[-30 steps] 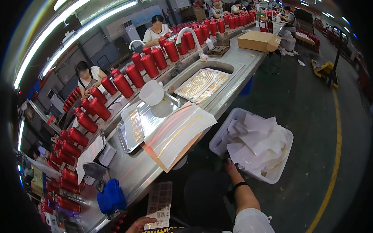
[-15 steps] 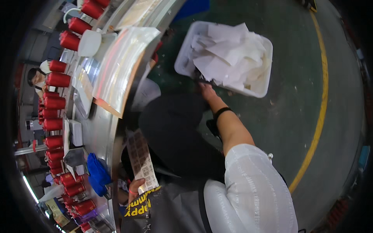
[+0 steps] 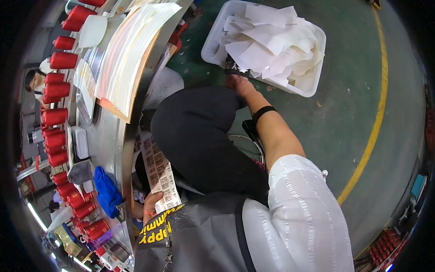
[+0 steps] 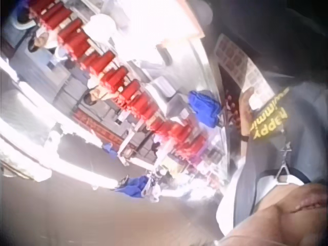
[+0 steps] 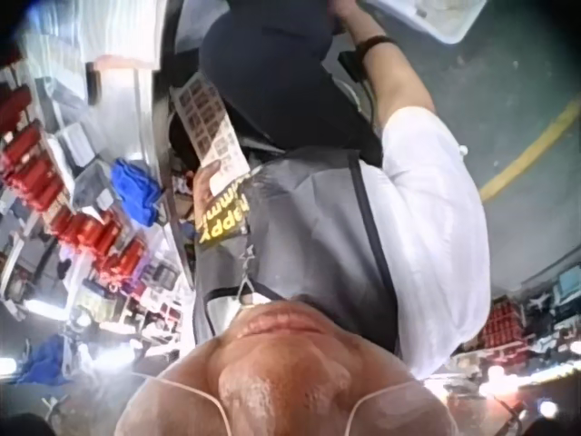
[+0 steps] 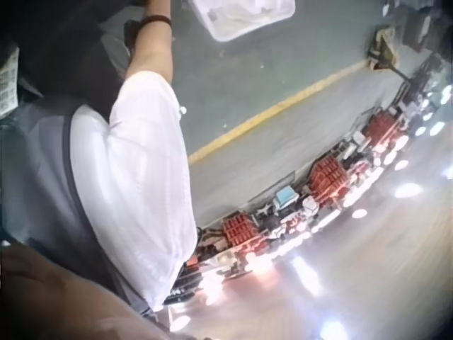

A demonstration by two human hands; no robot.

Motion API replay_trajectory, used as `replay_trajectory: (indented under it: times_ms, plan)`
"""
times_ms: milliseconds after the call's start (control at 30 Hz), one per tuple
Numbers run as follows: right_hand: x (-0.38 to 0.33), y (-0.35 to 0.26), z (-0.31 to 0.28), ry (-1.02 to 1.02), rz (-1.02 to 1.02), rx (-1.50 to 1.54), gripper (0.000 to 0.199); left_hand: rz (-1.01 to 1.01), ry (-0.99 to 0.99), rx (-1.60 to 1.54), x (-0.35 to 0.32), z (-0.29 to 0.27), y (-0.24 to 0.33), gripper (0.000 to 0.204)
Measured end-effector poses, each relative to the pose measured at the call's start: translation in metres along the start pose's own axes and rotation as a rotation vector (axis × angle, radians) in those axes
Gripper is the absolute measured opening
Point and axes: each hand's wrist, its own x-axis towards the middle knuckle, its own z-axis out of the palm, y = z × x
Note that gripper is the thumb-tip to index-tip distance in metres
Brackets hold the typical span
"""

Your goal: Applying gold decorative stickers to red metal canisters/bottles on an assembly line.

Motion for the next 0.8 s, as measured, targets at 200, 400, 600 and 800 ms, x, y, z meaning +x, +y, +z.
replay_trajectory:
  times_ms: [200, 400, 600, 800]
  plan:
    - [0.015, 0.028, -0.002, -0.056, -0.209, -0.108, 0.048, -0.025, -0.058, 0.032, 0.007, 0.004, 0.001, 0.065]
    - [-0.005, 0.005, -0.007, -0.352, -0.228, -0.428, 0.04, -0.03, -0.056, -0.105, 0.004, 0.004, 0.001, 0.063]
    - [-0.029, -0.024, -0.009, 0.003, 0.037, -0.038, 0.047, 0.011, -0.043, -0.044, 0.003, 0.005, -0.001, 0.062]
    - [0.012, 0.011, 0.018, -0.006, -0.023, 0.018, 0.06, 0.019, -0.038, -0.012, -0.003, -0.007, -0.001, 0.062]
